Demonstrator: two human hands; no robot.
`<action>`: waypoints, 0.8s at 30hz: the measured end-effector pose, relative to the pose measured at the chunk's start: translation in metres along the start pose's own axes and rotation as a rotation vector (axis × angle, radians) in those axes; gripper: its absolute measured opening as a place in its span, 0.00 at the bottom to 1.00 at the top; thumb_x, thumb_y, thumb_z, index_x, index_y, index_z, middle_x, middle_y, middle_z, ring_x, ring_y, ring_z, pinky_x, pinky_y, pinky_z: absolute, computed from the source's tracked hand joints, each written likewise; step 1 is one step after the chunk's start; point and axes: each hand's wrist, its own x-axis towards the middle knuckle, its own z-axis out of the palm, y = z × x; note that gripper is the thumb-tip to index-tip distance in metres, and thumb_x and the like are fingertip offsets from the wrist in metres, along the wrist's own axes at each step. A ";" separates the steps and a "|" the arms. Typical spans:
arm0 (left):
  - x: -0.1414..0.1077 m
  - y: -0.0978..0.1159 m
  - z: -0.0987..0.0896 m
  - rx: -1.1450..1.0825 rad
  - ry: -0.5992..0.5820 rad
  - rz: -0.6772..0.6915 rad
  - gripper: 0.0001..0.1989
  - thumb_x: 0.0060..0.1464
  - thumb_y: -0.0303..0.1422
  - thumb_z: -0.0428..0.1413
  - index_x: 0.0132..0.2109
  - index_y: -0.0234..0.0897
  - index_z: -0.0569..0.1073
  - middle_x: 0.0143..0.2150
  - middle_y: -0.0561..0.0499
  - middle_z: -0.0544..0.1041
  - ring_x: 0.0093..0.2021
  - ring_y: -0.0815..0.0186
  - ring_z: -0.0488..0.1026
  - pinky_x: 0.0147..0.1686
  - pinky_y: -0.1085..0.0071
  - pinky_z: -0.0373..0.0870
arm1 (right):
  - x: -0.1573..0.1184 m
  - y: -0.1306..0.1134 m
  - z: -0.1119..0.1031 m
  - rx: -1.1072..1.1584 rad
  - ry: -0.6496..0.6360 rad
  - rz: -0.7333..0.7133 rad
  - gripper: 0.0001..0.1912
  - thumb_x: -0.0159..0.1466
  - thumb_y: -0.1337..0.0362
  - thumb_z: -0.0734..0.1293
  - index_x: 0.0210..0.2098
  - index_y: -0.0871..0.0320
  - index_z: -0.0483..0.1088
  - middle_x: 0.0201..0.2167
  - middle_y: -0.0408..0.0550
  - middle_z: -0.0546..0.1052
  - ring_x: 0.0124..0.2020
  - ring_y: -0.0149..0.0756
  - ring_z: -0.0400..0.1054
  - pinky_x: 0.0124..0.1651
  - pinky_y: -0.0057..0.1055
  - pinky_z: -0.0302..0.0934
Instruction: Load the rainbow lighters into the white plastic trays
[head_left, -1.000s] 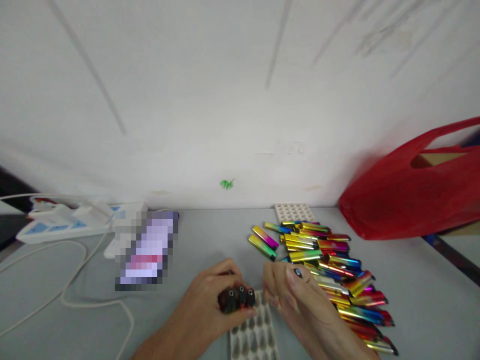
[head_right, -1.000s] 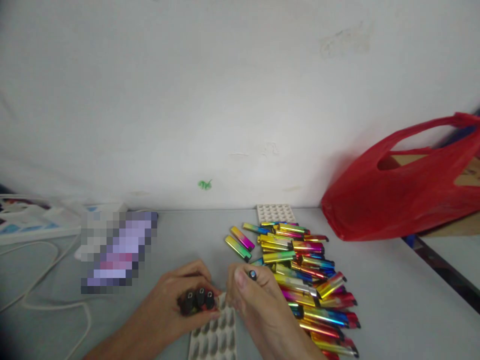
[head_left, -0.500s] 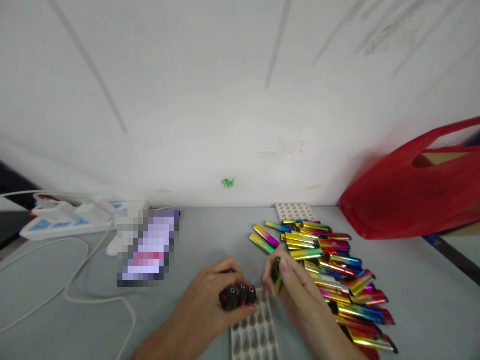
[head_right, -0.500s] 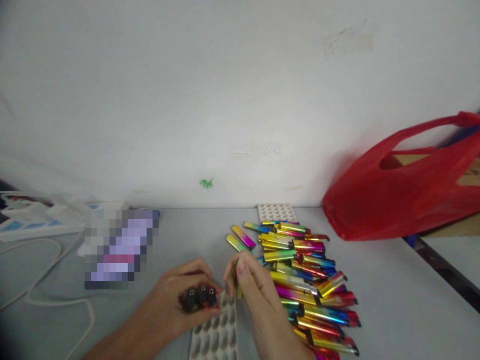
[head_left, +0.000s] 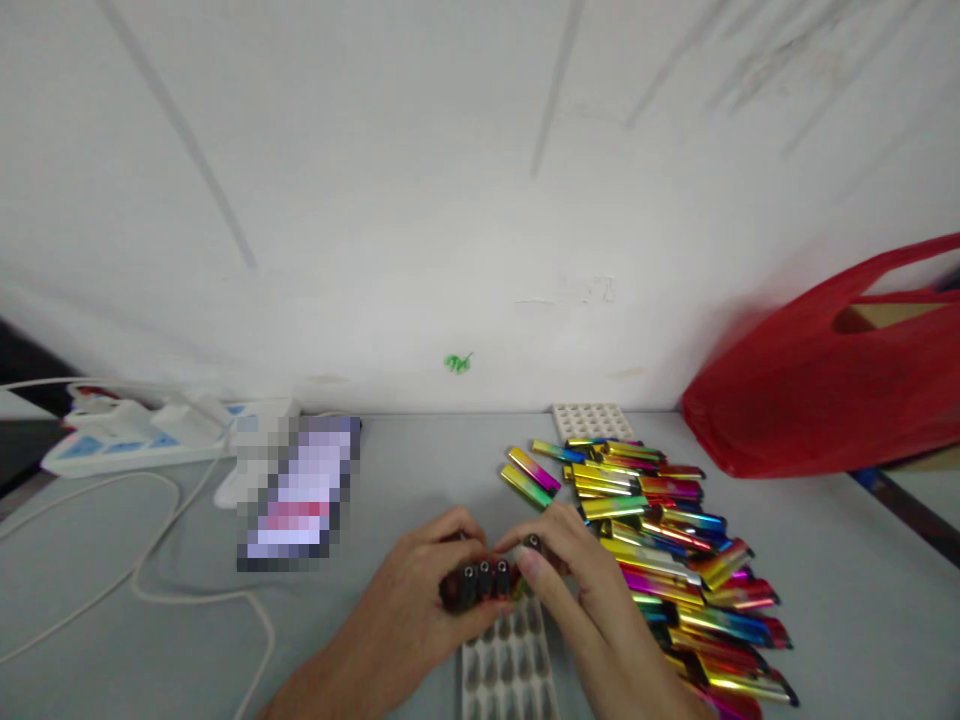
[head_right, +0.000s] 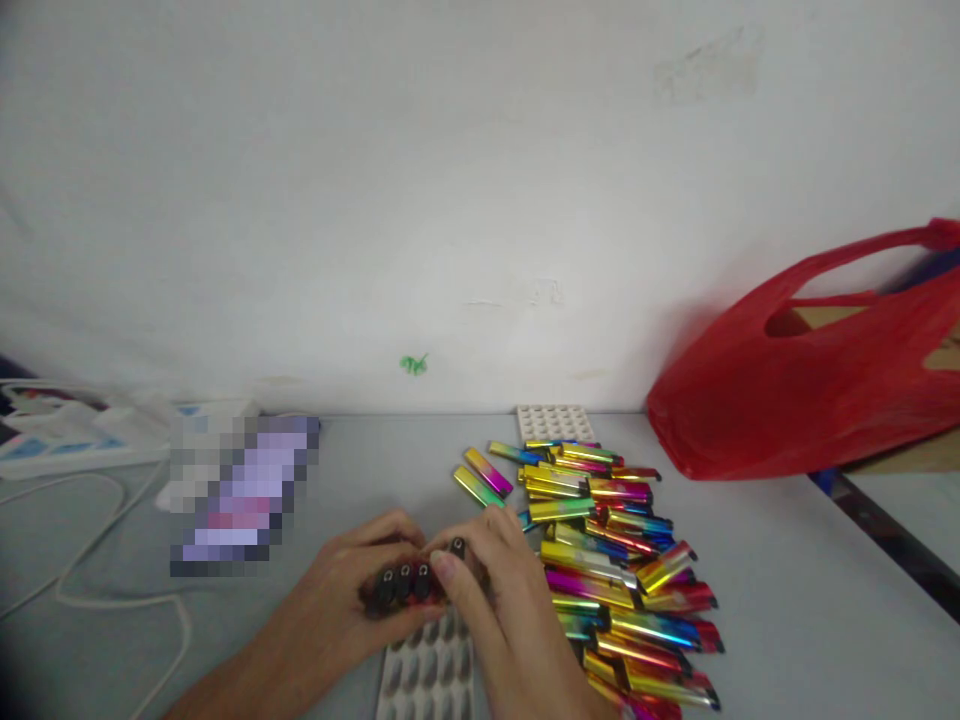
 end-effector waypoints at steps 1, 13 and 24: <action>0.000 0.000 0.001 -0.010 0.007 0.016 0.09 0.58 0.23 0.77 0.38 0.40 0.87 0.44 0.55 0.82 0.42 0.63 0.82 0.44 0.70 0.72 | 0.000 -0.002 -0.001 -0.044 -0.011 -0.020 0.18 0.86 0.47 0.63 0.52 0.45 0.83 0.49 0.49 0.80 0.57 0.51 0.73 0.66 0.48 0.61; 0.001 0.000 0.011 -0.099 0.089 0.137 0.18 0.56 0.24 0.80 0.51 0.46 0.91 0.47 0.51 0.91 0.49 0.54 0.86 0.53 0.64 0.79 | 0.001 0.001 -0.014 -0.487 0.195 -0.230 0.14 0.71 0.72 0.67 0.52 0.49 0.76 0.47 0.51 0.79 0.53 0.57 0.71 0.60 0.58 0.66; 0.000 0.001 0.004 -0.064 0.069 0.035 0.10 0.59 0.25 0.78 0.46 0.43 0.91 0.44 0.53 0.90 0.44 0.58 0.87 0.48 0.68 0.78 | 0.007 0.002 -0.037 -0.878 -0.040 -0.218 0.17 0.62 0.80 0.72 0.44 0.53 0.77 0.48 0.53 0.75 0.54 0.59 0.69 0.56 0.59 0.69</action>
